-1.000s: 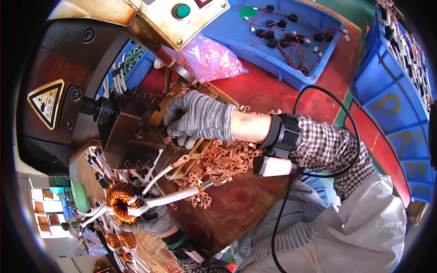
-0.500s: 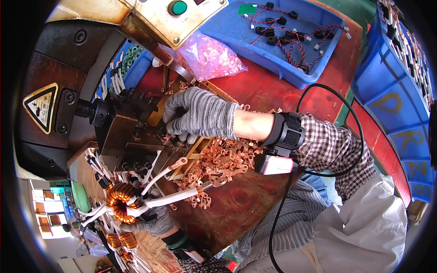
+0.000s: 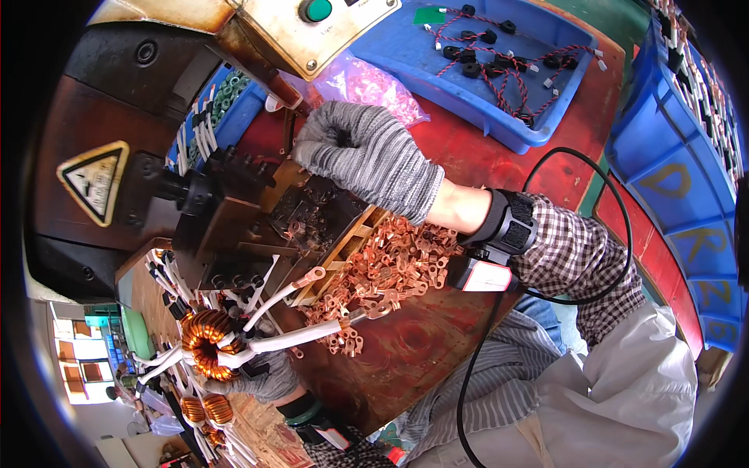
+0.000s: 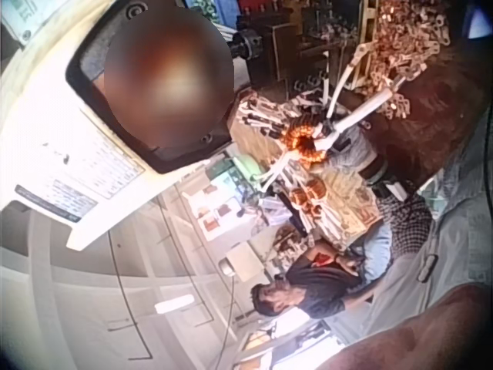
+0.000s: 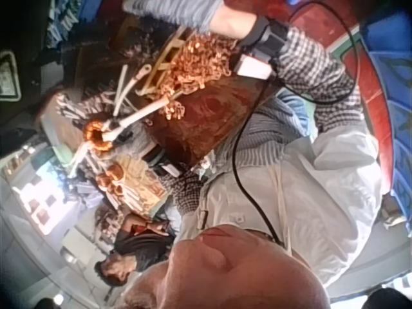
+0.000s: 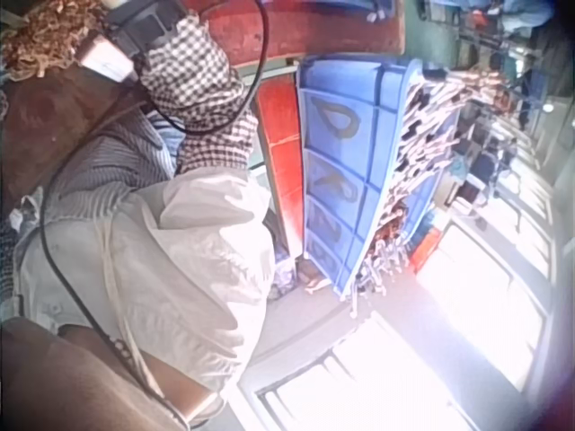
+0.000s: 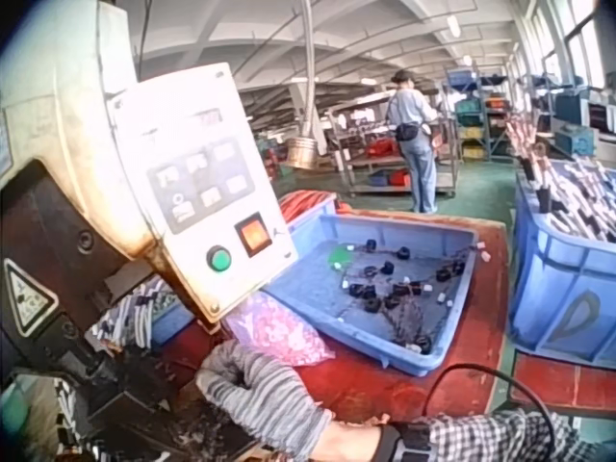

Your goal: Assembling toroidal inductor coils by crimping terminal connectors onto the wire leads using an industrial press.

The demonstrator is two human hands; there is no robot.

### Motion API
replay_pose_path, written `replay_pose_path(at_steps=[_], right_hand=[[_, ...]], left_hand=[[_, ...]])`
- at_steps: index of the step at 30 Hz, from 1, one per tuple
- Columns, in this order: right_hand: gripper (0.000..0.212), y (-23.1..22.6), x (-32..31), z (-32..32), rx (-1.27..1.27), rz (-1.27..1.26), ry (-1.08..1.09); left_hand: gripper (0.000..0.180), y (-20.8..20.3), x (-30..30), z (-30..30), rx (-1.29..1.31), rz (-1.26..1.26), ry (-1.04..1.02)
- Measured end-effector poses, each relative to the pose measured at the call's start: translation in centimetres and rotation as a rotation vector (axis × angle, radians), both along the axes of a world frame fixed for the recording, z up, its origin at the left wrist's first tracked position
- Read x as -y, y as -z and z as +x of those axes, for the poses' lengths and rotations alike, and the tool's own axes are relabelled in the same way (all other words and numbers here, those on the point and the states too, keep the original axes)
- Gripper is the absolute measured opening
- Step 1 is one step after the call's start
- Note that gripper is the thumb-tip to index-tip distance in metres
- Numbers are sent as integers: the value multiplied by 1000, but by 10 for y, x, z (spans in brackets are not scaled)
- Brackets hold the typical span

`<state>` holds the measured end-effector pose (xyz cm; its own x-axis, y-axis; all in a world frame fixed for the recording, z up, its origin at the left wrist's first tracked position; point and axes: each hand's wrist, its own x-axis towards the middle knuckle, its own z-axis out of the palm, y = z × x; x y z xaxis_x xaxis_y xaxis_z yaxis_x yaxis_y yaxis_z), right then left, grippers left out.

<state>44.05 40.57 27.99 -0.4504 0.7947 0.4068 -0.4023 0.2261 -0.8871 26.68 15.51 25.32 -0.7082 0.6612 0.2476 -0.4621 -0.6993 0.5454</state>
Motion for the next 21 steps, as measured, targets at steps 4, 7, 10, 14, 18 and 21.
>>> replay_pose_path(at_steps=[4,7,10,14,18,21], right_hand=[[13,-6,0,2,0,-12,6],[11,-12,2,6,-4,37,-31],[16,-16,16,19,136,350,-113],[25,-33,59,24,516,601,-450],[24,-19,87,53,437,395,-762],[25,-34,85,68,474,292,-980]], left_hand=[[79,-5,-9,10,63,35,49],[76,-12,-15,18,95,88,-34],[70,10,-6,-23,-101,263,246],[67,22,35,-38,-55,175,5],[42,-11,2,-3,-61,471,345],[24,-47,8,20,-163,535,530]])
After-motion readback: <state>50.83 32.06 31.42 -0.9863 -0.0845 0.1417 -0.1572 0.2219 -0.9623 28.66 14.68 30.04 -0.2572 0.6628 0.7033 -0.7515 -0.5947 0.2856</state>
